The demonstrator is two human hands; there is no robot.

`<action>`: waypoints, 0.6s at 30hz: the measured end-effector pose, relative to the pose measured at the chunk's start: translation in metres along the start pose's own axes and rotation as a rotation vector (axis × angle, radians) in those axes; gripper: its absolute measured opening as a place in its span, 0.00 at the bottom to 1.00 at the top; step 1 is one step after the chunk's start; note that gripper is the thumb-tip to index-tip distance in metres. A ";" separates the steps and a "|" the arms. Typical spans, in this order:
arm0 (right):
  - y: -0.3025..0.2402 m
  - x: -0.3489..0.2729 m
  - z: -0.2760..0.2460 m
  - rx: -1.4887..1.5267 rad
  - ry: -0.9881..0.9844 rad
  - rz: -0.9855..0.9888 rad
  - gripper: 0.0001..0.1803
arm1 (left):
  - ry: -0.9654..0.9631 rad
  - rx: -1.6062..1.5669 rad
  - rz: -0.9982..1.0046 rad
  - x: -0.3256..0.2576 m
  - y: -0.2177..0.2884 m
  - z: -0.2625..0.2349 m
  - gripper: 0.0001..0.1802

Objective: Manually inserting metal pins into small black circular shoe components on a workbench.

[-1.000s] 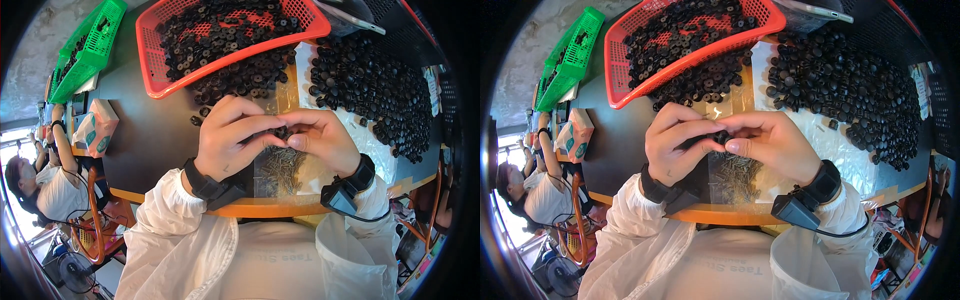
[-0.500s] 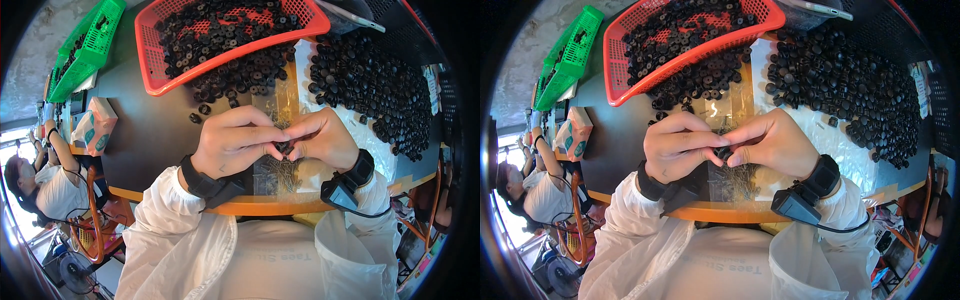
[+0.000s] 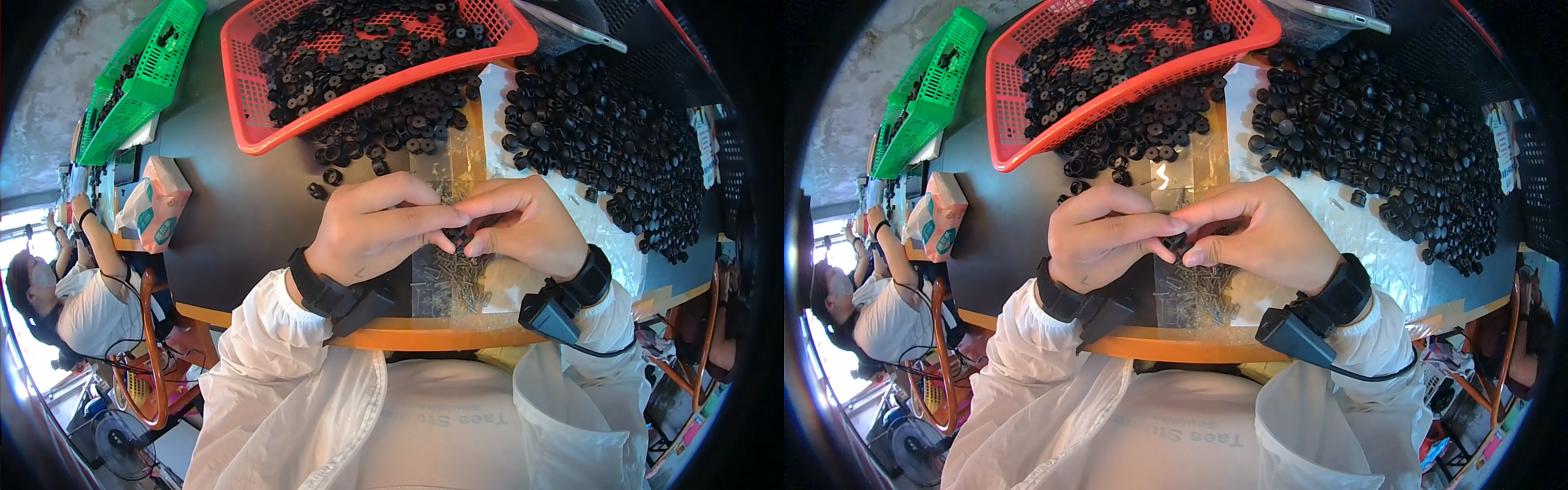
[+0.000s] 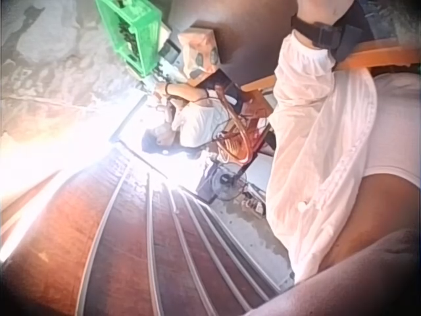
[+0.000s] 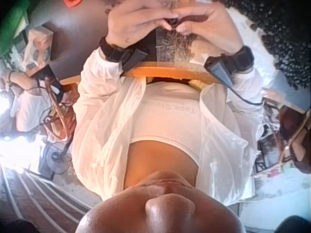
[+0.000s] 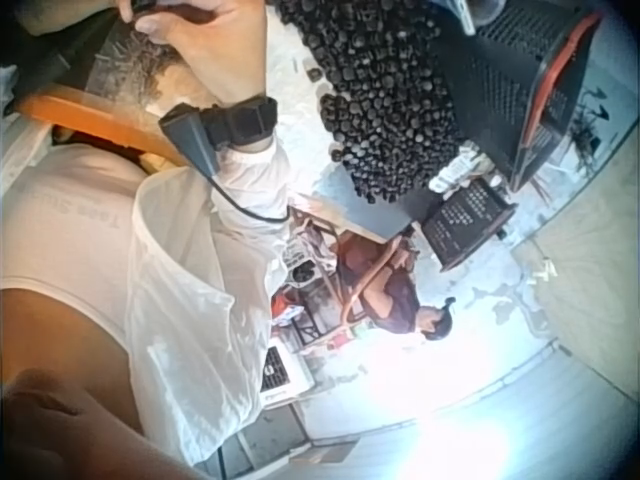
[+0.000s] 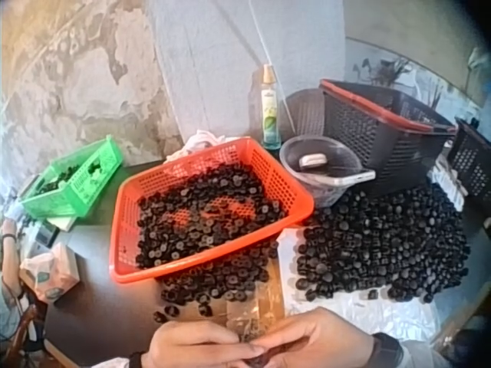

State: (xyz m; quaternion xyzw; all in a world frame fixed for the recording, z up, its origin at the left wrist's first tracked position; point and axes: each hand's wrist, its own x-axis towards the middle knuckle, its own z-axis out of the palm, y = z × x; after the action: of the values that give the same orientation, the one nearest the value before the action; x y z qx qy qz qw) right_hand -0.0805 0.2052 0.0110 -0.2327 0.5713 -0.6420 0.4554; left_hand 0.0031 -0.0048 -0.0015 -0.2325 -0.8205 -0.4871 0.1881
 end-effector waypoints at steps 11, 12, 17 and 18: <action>0.011 -0.001 0.006 -0.141 0.080 -0.197 0.16 | -0.080 -0.005 0.119 0.002 0.000 -0.003 0.10; 0.011 0.000 0.008 -0.143 0.076 -0.198 0.16 | -0.076 -0.002 0.120 0.003 0.002 -0.003 0.10; 0.016 -0.003 0.013 -0.182 0.141 -0.375 0.19 | 0.035 -0.046 -0.026 -0.001 0.012 0.001 0.10; 0.016 -0.002 0.013 -0.184 0.140 -0.377 0.19 | 0.036 -0.044 -0.024 -0.001 0.012 0.000 0.10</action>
State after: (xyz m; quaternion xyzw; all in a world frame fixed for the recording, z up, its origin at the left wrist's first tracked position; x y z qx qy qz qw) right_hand -0.0640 0.2018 -0.0002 -0.3308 0.6040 -0.6756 0.2631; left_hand 0.0108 0.0002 0.0060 -0.2182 -0.8087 -0.5115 0.1918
